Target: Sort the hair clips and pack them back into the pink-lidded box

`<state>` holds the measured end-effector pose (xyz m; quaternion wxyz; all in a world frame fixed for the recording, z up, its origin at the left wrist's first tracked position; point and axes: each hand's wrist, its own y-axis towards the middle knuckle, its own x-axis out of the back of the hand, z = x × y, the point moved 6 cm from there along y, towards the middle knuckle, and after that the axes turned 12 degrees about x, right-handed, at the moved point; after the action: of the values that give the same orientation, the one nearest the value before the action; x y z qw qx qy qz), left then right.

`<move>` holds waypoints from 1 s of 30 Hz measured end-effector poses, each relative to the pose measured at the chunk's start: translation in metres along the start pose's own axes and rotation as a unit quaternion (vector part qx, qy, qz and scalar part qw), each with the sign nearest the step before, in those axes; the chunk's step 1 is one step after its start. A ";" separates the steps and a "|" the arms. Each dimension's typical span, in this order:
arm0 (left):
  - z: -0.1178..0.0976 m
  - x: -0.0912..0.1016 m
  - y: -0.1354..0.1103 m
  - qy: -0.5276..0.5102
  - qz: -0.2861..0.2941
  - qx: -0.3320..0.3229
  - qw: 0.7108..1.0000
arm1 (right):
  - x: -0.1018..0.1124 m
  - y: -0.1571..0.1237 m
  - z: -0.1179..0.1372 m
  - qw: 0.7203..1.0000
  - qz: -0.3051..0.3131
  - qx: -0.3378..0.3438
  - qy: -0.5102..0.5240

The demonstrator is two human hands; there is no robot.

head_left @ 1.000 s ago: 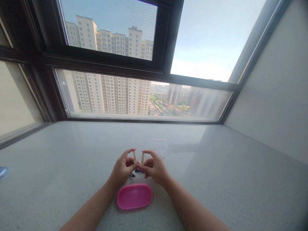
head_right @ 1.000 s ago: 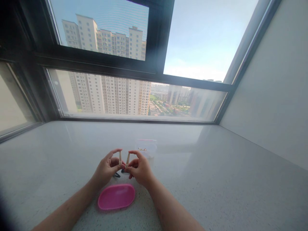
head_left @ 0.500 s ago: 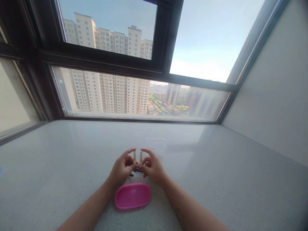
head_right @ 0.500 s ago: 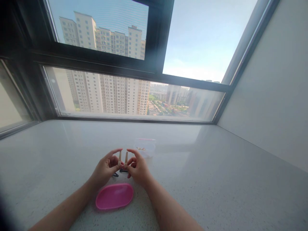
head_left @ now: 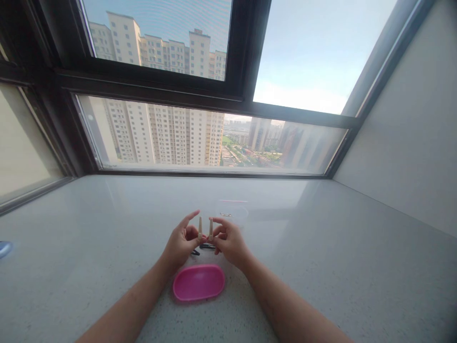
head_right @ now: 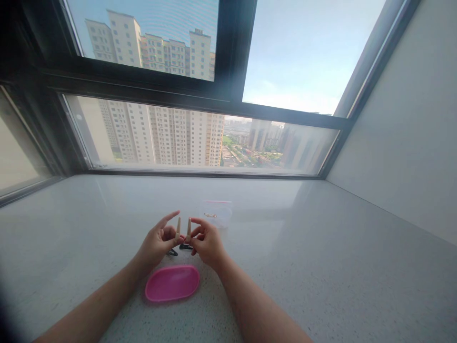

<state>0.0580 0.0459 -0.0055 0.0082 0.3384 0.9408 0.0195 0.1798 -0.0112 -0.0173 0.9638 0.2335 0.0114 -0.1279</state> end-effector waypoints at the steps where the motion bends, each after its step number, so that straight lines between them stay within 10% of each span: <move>1: 0.000 0.000 0.000 0.002 -0.002 0.001 1.000 | 0.000 0.000 -0.001 1.000 -0.003 -0.001 0.001; 15: 0.013 -0.006 0.006 -0.055 0.119 0.113 0.985 | -0.006 -0.006 -0.012 0.982 0.061 -0.140 0.110; 30: 0.016 -0.003 0.005 -0.072 0.108 0.132 0.983 | -0.011 -0.008 -0.018 0.947 0.065 -0.191 0.250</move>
<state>0.0643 0.0486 -0.0213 0.0290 0.4367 0.8900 -0.1281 0.1676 -0.0070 -0.0361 0.9628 0.0700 0.2609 0.0020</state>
